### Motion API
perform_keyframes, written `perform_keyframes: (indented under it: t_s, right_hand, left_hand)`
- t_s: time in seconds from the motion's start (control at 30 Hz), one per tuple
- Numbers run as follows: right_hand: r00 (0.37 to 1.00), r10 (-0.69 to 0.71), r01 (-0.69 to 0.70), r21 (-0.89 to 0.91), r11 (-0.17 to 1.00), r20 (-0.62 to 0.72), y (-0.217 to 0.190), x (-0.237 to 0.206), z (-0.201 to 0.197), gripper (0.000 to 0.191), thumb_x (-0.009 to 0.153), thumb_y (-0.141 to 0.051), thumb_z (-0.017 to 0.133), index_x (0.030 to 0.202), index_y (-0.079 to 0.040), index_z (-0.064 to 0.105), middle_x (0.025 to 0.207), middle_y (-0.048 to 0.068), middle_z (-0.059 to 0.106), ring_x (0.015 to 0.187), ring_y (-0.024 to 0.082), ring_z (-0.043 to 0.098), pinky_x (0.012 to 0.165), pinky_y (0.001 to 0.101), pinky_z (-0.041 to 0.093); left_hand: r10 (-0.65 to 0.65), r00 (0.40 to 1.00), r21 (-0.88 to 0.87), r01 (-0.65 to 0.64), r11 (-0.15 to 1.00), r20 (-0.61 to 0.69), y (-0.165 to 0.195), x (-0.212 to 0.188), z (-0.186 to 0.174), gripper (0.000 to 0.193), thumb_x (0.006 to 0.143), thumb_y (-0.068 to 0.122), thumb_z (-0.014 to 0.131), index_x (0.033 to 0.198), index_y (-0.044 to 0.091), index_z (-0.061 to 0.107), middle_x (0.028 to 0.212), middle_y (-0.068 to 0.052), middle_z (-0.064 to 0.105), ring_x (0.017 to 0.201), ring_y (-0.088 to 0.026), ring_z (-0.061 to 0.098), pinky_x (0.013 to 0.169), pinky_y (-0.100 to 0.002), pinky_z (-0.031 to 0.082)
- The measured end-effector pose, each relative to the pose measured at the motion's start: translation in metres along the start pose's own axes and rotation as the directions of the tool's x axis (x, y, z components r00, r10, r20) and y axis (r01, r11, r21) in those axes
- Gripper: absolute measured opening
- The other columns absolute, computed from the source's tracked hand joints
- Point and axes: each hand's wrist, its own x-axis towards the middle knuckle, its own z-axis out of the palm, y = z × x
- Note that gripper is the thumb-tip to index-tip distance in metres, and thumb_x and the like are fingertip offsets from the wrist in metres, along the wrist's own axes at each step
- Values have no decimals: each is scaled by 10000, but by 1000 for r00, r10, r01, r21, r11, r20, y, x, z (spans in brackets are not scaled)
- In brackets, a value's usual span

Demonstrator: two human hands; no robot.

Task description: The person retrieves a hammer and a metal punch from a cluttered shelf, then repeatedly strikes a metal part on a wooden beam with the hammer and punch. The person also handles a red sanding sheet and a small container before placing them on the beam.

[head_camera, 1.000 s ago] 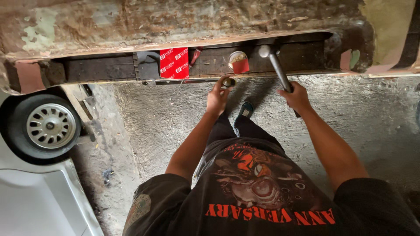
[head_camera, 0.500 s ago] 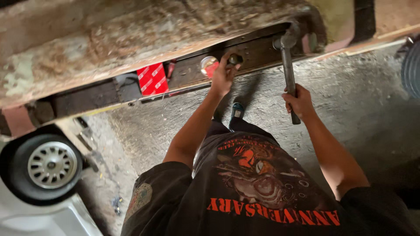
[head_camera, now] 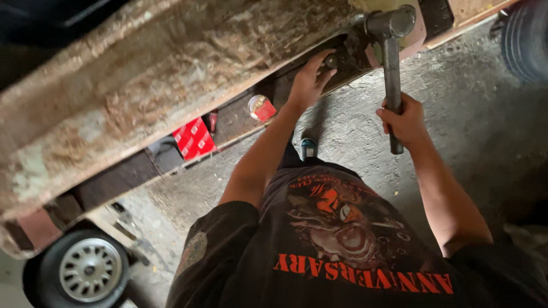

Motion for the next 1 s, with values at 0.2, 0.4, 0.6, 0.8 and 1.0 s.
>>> perform_keyframes:
  t_s: [0.2,0.4,0.6,0.8,1.0]
  right_hand:
    - [977,-102,108,20,994,-189,8,-13,16,88,942,36,630,992,-19,584,775,34,652,558,105,599,460,290,508]
    - [905,18,10,62,998,-426,16,-30,35,75,927,42,615,974,-1,576,711,32,566,533,104,552,425,287,439]
    - [862,2,49,88,995,-506,9,-56,48,74,909,35,615,976,14,593,703,20,560,532,92,542,440,275,420]
    - [864,-43,19,-53,998,-501,-4,-57,48,67,901,22,646,967,23,633,690,33,593,532,83,555,453,268,422]
    - [905,-39,35,-18,999,-423,-10,-37,34,66,923,16,660,983,32,639,689,34,584,542,89,541,466,271,397]
  left_hand:
    - [25,989,0,-26,1000,147,4,35,-6,485,992,220,717,1442,213,536,1479,-104,611,1264,-287,679,1011,-426,619]
    - [-93,914,10,97,995,396,2,62,-1,499,1042,202,666,1503,218,474,1536,-136,524,1345,-345,586,1078,-457,546]
    - [21,909,-247,91,965,417,1,76,24,483,1072,91,606,1522,185,459,1498,-153,590,1383,-297,625,1169,-450,533]
    - [78,914,-187,-3,982,398,2,83,27,493,1108,66,562,1554,181,388,1573,-172,485,1437,-298,510,1179,-459,478]
    - [34,944,-231,45,972,328,17,84,28,480,1081,87,595,1520,196,433,1502,-167,566,1424,-313,566,1187,-463,513]
